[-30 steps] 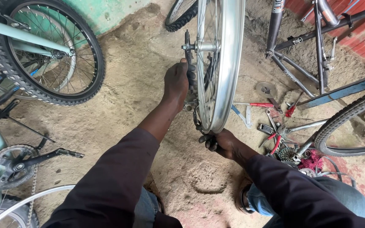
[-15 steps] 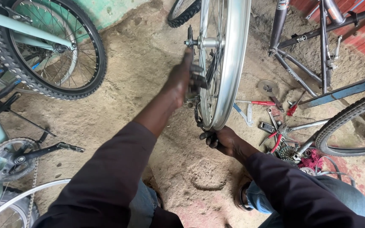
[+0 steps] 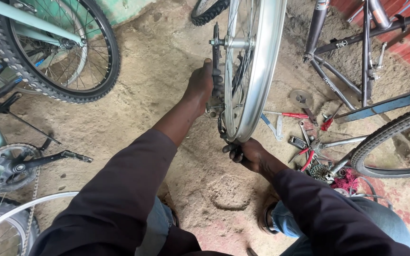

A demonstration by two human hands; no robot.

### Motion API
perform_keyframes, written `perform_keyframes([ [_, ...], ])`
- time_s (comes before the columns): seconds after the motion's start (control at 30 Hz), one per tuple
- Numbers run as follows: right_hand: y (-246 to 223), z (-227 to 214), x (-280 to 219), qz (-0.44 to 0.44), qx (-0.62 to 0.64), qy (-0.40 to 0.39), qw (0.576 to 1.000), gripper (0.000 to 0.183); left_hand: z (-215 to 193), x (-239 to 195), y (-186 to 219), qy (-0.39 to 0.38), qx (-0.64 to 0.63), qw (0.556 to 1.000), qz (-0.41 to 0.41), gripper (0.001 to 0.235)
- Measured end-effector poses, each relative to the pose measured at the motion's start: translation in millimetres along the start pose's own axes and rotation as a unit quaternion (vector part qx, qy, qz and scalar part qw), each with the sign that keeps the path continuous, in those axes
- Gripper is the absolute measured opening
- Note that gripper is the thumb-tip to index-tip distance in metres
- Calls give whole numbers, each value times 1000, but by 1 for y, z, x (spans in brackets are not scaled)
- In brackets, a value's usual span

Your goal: The person adjusts the brake pads on a bicycle wheel using a wrench. They rotate the wheel to check alignment and tighten the components while seated on the floor.

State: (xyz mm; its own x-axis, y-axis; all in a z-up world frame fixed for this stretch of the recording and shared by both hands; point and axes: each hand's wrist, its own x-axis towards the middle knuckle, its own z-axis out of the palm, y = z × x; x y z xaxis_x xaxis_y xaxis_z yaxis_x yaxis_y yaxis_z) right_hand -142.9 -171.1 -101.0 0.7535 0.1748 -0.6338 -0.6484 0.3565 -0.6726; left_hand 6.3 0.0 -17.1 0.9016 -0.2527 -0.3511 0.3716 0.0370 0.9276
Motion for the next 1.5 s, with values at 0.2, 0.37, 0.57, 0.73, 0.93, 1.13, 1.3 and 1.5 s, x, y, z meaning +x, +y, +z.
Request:
perform_keyframes([
  [0.2,-8,6,-7,21,-22,-8,1000,11,6,9,-1,41,-52,998,-8,67],
  [0.37,-4,2,0,11,-24,-15,1000,11,16,-41,34,80,-164,983,-17,72],
  [0.57,0,5,2,-2,-25,1,1000,9,27,-85,29,109,-175,978,-29,75],
  [0.73,2,6,0,-17,-38,4,999,9,31,-76,-3,116,-67,991,-30,75],
  [0.93,10,-4,14,-28,-59,16,998,11,42,-40,-43,52,106,993,13,88],
  [1.13,9,-2,7,-62,-47,6,997,13,41,-84,10,-28,-17,999,-12,83],
  [1.3,13,-23,13,-53,-62,-9,997,30,9,-87,40,-104,-353,917,156,75],
  [1.5,14,-24,10,-62,-63,-8,996,27,-14,-79,33,118,-200,965,121,61],
])
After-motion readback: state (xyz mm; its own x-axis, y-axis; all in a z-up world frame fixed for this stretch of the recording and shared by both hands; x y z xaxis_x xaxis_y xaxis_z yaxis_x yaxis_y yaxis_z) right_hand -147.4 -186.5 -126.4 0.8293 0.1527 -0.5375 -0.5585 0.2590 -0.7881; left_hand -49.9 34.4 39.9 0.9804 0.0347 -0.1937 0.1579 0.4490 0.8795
